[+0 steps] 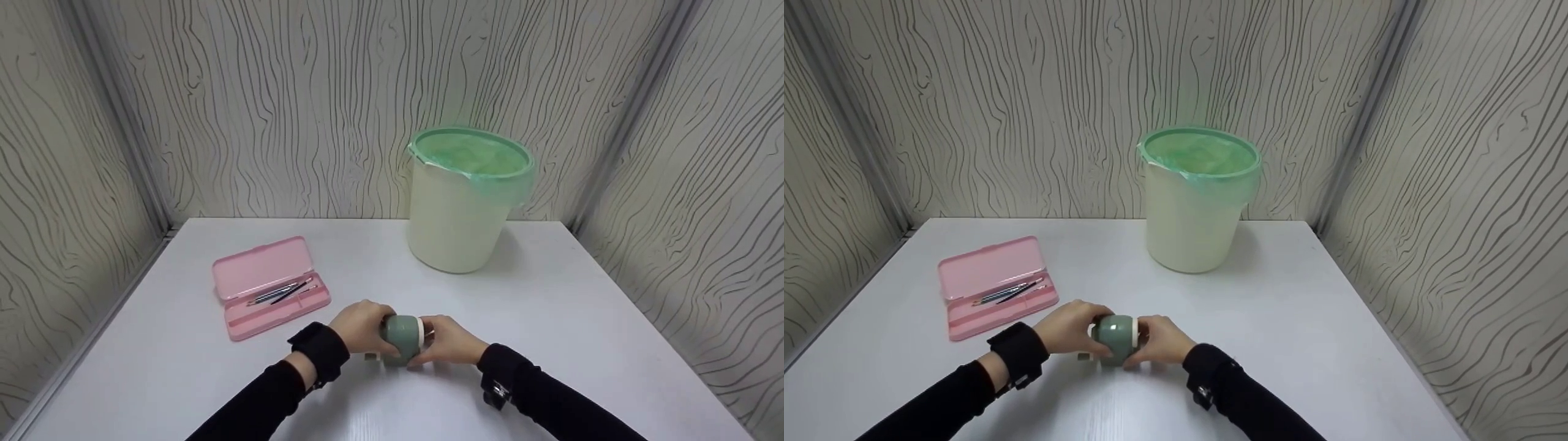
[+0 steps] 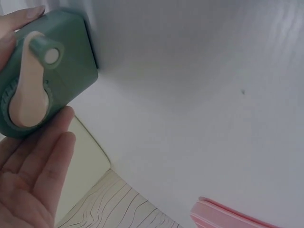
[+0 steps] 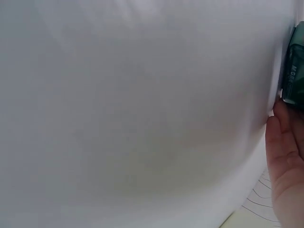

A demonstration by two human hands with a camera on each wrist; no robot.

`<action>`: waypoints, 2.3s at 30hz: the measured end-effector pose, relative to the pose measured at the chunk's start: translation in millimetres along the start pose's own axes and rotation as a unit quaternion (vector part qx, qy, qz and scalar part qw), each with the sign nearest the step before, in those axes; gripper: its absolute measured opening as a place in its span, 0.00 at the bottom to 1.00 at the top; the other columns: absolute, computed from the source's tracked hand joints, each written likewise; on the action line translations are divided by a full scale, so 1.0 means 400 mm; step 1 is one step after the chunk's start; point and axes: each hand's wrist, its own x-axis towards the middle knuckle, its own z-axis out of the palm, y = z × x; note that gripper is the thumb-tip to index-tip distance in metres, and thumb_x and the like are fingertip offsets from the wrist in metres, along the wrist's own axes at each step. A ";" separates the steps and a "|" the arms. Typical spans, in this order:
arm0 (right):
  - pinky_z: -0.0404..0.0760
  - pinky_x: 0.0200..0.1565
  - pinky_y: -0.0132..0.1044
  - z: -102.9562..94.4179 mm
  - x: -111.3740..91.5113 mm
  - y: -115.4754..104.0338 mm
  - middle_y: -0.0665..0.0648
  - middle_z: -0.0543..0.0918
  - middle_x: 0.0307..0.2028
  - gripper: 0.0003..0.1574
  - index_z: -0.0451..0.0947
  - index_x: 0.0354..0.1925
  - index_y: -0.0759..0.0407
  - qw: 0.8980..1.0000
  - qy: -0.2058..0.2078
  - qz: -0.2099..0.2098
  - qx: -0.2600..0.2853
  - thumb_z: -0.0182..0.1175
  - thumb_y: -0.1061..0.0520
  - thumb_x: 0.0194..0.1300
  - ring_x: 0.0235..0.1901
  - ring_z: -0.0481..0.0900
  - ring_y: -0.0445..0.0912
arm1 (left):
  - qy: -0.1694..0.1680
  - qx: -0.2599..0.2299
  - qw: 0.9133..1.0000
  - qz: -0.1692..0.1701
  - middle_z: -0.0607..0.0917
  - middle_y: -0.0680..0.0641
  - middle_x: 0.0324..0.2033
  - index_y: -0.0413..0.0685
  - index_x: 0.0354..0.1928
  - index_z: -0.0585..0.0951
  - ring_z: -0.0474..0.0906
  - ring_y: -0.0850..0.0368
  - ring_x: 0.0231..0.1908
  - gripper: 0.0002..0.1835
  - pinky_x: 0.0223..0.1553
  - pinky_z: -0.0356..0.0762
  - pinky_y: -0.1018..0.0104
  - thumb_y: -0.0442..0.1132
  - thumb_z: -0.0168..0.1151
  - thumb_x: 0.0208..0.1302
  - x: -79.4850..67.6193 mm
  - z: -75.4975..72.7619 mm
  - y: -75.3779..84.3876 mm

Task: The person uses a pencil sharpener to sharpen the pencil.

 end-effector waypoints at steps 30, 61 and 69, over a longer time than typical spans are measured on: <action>0.83 0.47 0.26 -0.014 -0.002 0.003 0.55 0.90 0.41 0.26 0.86 0.44 0.58 1.000 -0.008 -0.011 0.011 0.82 0.55 0.45 0.39 0.83 0.32 | -0.011 0.005 1.000 0.018 0.92 0.48 0.39 0.43 0.49 0.86 0.84 0.62 0.35 0.28 0.39 0.81 0.71 0.47 0.84 0.46 0.001 -0.011 0.001; 0.84 0.55 0.33 -0.035 -0.043 0.045 0.56 0.90 0.48 0.33 0.85 0.53 0.59 1.000 -0.005 -0.015 0.008 0.81 0.53 0.49 0.48 0.86 0.39 | -0.020 0.009 1.000 0.011 0.92 0.48 0.41 0.44 0.51 0.86 0.85 0.61 0.37 0.29 0.42 0.83 0.69 0.48 0.83 0.48 0.003 -0.002 0.009; 0.85 0.56 0.39 -0.071 -0.089 0.073 0.63 0.88 0.50 0.37 0.81 0.57 0.69 0.999 0.010 -0.002 0.031 0.81 0.57 0.49 0.50 0.85 0.47 | -0.019 0.001 1.000 0.005 0.92 0.47 0.42 0.43 0.51 0.86 0.86 0.58 0.39 0.28 0.44 0.84 0.66 0.47 0.83 0.48 -0.002 -0.008 0.005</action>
